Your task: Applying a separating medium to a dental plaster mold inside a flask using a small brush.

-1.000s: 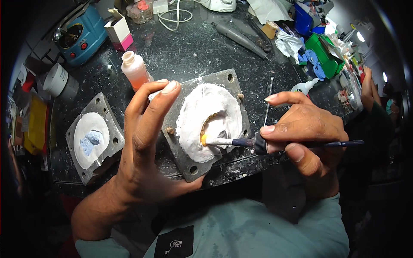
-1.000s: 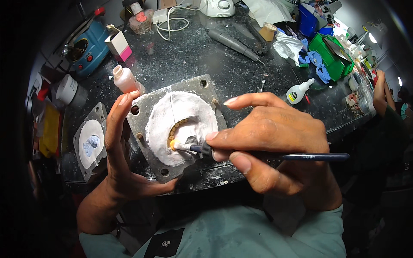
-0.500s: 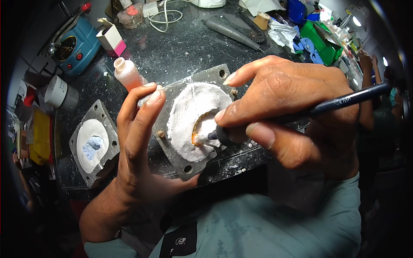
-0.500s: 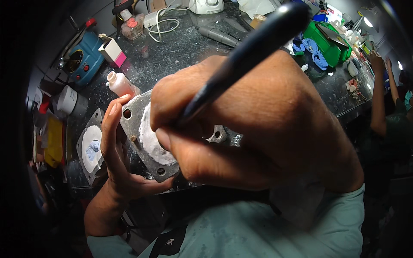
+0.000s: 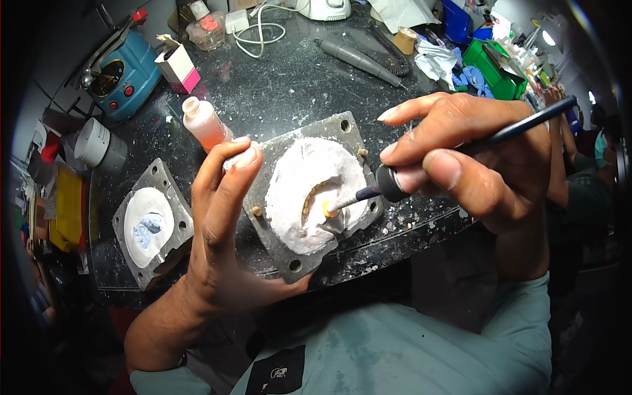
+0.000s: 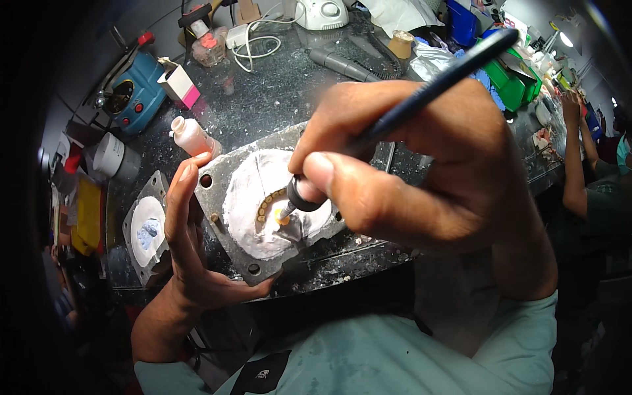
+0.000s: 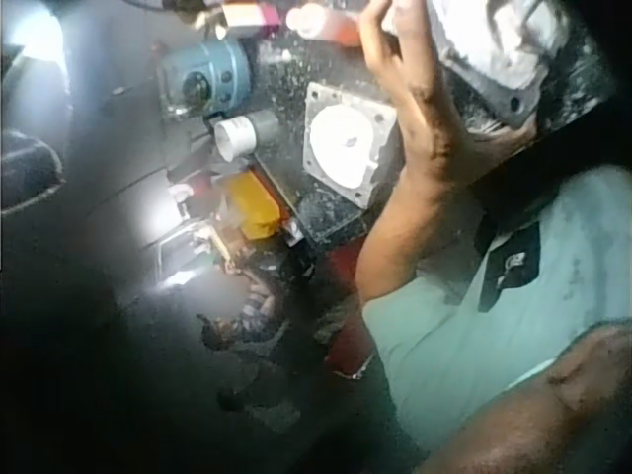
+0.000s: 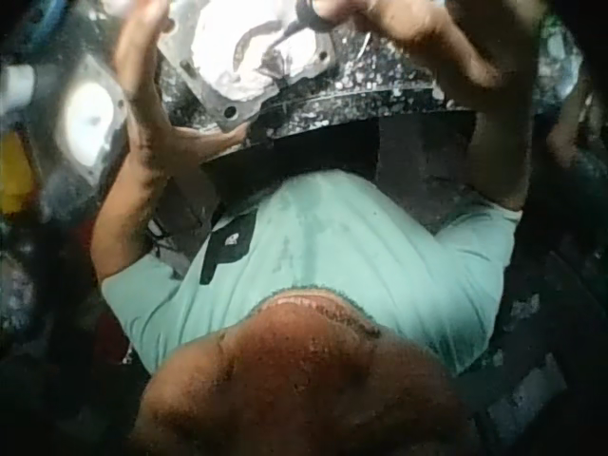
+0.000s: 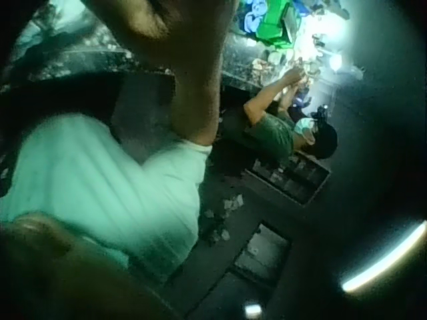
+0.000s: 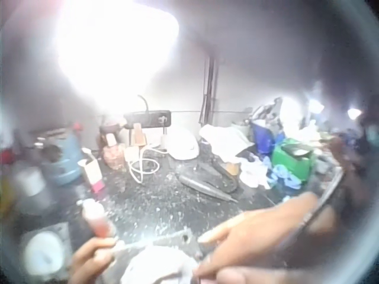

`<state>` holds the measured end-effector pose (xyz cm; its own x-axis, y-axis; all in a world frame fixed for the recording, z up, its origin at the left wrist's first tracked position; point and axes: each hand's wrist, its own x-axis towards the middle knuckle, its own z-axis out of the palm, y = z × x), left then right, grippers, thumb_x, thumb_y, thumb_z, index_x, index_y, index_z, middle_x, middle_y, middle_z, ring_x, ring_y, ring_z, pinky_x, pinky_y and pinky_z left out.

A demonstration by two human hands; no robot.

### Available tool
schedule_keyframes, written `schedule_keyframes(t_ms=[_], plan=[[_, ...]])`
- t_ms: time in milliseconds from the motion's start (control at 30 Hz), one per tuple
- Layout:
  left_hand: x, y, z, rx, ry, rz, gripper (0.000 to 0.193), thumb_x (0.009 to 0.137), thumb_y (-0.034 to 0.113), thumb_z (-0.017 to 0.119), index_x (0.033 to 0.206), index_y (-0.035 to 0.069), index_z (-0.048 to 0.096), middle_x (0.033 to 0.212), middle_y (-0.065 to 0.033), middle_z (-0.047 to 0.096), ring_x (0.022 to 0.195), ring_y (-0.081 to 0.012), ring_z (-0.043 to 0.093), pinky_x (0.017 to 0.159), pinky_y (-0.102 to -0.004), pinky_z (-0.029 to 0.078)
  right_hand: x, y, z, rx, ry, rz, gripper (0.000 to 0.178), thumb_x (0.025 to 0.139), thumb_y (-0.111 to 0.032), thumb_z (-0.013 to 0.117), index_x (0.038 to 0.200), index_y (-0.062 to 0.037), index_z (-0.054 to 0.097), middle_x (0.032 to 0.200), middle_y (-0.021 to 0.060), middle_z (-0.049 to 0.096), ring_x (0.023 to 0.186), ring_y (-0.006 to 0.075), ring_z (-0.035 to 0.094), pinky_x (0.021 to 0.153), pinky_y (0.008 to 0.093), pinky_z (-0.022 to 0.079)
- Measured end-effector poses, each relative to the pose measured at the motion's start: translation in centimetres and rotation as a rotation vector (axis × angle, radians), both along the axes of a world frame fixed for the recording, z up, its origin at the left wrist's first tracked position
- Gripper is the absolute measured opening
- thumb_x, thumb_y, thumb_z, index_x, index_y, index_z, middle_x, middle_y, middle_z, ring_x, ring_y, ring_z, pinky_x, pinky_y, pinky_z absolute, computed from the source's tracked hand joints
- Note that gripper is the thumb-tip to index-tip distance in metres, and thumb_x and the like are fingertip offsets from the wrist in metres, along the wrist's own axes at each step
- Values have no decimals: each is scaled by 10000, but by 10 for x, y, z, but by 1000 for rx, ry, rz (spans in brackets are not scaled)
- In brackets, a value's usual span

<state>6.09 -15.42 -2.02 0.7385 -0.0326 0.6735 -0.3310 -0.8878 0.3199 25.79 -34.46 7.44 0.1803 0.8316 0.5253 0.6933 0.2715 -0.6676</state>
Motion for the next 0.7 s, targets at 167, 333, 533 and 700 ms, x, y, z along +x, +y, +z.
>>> schedule_keyframes(t_ms=[167,333,533,700], plan=[[-1,0,3,-33,-8,-19,1289,570,306,950,1552,-5,175,1482,-337,322,1363,-420,421,1116,-494,372,-1,11,11,-66,-210,-8,165,840,-19,590,884,86,710,730,112,705,682,184,687,807,370,574],[-2,-5,7,-128,-36,-35,1076,544,221,962,1456,34,424,1456,-296,310,1261,-407,493,1034,-474,456,-14,15,29,-231,-363,-10,89,810,46,624,856,46,700,770,105,711,738,201,714,770,337,582],[-9,-4,7,-129,13,-6,1075,521,221,968,1458,76,462,1468,-268,307,1304,-399,441,1081,-458,409,-44,33,33,-55,-266,34,54,770,45,675,817,26,694,764,111,713,719,251,722,823,396,591],[-11,-6,8,-109,40,-18,966,590,265,939,1447,105,523,1468,-259,321,1324,-398,413,1077,-452,399,-33,26,45,-241,-398,137,79,788,-2,690,859,27,709,756,112,723,703,253,730,857,422,586]])
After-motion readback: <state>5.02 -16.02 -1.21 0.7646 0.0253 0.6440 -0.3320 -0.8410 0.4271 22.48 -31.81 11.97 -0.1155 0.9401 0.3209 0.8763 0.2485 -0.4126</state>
